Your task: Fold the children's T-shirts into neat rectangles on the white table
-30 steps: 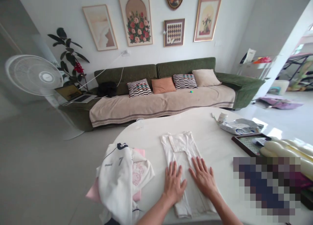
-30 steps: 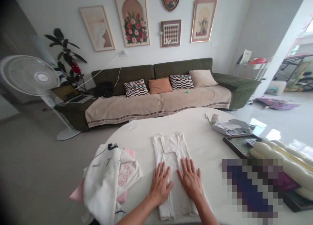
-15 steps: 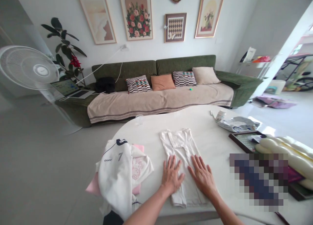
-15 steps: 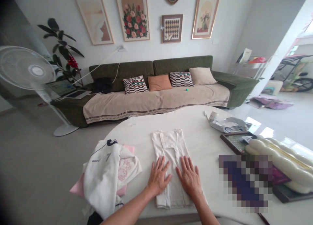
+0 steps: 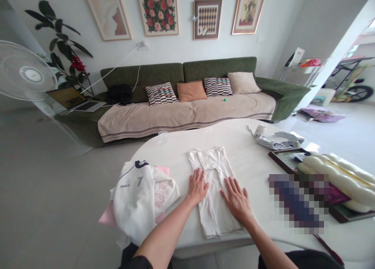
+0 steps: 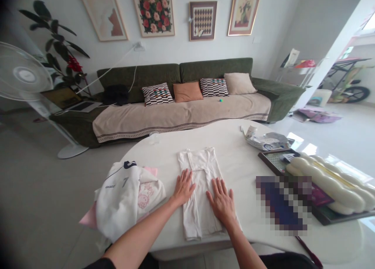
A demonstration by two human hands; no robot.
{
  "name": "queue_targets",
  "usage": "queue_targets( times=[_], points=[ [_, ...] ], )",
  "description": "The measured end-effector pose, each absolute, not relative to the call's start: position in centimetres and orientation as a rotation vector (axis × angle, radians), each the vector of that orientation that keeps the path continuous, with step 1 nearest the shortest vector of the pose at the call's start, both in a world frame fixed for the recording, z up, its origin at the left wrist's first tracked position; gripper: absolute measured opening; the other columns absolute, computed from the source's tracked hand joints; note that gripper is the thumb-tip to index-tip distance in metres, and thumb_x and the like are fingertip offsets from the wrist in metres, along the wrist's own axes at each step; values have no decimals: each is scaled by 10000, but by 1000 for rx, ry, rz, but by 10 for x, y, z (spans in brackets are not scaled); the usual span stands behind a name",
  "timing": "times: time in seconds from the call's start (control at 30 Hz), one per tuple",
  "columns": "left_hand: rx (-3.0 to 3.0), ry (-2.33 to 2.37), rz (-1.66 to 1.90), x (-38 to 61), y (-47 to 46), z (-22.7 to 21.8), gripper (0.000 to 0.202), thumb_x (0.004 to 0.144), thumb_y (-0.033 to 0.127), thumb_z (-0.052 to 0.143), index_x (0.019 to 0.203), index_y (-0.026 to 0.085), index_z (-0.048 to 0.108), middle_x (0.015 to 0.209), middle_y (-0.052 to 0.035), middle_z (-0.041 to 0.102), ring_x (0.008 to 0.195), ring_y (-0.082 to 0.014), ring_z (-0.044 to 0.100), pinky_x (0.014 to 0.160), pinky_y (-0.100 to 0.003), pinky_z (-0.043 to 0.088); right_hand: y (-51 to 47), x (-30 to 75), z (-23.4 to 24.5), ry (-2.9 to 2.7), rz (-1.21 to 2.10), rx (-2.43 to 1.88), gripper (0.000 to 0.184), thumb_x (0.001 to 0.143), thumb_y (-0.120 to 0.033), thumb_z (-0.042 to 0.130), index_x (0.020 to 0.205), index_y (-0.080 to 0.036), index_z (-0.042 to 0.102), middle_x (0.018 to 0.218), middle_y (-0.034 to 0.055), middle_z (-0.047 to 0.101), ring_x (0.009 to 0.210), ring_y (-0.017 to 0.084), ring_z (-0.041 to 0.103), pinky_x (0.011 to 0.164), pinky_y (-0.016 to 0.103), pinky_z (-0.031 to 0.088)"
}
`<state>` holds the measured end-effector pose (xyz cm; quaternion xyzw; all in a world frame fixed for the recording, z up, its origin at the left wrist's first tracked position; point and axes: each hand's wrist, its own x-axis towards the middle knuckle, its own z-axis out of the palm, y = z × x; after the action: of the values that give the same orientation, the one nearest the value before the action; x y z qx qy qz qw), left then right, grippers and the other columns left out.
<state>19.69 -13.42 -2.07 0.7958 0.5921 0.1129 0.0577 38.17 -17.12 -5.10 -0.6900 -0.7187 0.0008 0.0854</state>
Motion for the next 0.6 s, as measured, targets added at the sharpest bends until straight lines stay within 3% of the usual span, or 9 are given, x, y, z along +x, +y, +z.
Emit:
queue_targets(
  times=[0.13, 0.43, 0.6],
  points=[
    [2418, 1798, 328, 196, -132, -34, 617, 862, 499, 285, 1396, 201, 205, 1467, -64, 174, 1342, -246, 99, 1057, -449, 191, -172, 382, -50, -2139, -10, -2043, 583, 887, -498, 220, 1398, -219, 189, 1457, 42, 190, 1339, 221, 106, 1021, 507, 187],
    [2430, 1832, 334, 197, -136, -28, 569, 871, 458, 303, 1385, 220, 243, 1459, -49, 207, 1340, -241, 115, 1057, -448, 193, -172, 379, -47, -2109, 65, -2023, 586, 881, -490, 243, 1400, -225, 178, 1456, 56, 197, 1340, 227, 98, 1020, 510, 178],
    [2437, 1823, 365, 196, -135, -29, 567, 871, 463, 301, 1382, 225, 250, 1458, -42, 212, 1339, -235, 124, 1055, -432, 204, -172, 404, -36, -1979, 89, -1982, 634, 865, -510, 233, 1408, -211, 102, 1442, 102, 224, 1303, 225, 235, 993, 479, 251]
  ],
)
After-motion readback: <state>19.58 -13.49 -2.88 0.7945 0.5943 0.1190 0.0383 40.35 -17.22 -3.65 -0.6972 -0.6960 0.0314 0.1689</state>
